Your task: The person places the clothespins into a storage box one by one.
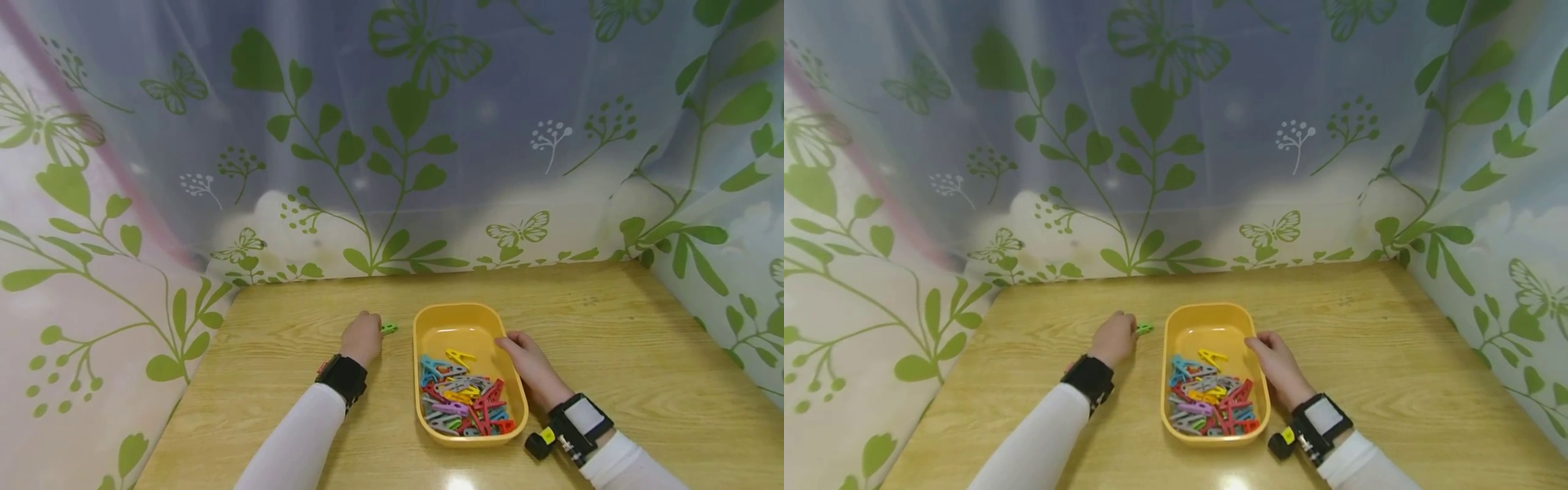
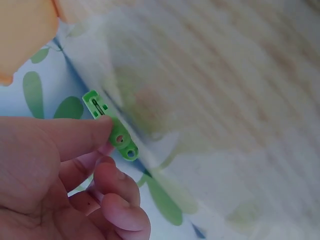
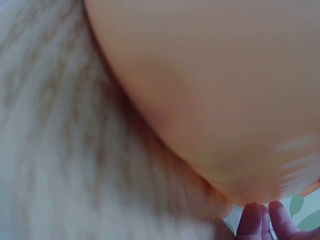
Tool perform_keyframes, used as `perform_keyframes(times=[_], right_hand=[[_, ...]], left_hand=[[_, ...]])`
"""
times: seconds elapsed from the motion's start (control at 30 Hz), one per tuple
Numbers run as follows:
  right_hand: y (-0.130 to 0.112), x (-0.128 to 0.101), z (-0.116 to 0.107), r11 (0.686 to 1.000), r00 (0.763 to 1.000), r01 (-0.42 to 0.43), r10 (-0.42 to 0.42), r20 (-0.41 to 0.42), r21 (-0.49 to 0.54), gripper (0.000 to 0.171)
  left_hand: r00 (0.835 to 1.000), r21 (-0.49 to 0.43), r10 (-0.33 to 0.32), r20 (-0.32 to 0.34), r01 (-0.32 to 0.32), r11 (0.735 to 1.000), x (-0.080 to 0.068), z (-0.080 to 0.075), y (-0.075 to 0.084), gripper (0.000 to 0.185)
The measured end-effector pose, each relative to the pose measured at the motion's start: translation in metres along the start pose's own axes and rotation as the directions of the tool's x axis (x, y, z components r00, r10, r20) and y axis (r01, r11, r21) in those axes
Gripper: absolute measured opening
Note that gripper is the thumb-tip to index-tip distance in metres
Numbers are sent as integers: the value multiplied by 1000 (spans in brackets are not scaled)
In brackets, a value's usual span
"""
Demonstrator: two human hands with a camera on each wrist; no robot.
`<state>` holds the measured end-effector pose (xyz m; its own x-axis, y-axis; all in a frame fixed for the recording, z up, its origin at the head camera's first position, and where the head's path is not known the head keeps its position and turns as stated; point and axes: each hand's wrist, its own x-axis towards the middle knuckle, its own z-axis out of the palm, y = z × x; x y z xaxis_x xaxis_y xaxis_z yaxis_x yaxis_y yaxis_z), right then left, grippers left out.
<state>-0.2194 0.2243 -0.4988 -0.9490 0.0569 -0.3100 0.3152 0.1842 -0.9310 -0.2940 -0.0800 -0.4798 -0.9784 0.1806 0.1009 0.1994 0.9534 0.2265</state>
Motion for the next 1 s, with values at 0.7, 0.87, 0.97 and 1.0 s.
perform_keyframes(times=[0.7,0.87,0.97,1.0], right_hand=[[2,-1,1,1000,1000,7,-7,-7,2,61],[2,-1,1,1000,1000,10,-10,-1,-1,61],[1,-1,0,1000,1000,14,-14,0,-7,60],[0,-1,0,1000,1000,15,-15,-1,-9,60]], left_hand=[[969,-149,191,-157,-215,965,-67,-50,62,9],[962,-141,253,-105,-266,954,-87,-52,79,9],[957,-117,280,-72,-287,951,-94,-50,86,8],[957,-115,285,-60,-290,950,-96,-49,87,8]])
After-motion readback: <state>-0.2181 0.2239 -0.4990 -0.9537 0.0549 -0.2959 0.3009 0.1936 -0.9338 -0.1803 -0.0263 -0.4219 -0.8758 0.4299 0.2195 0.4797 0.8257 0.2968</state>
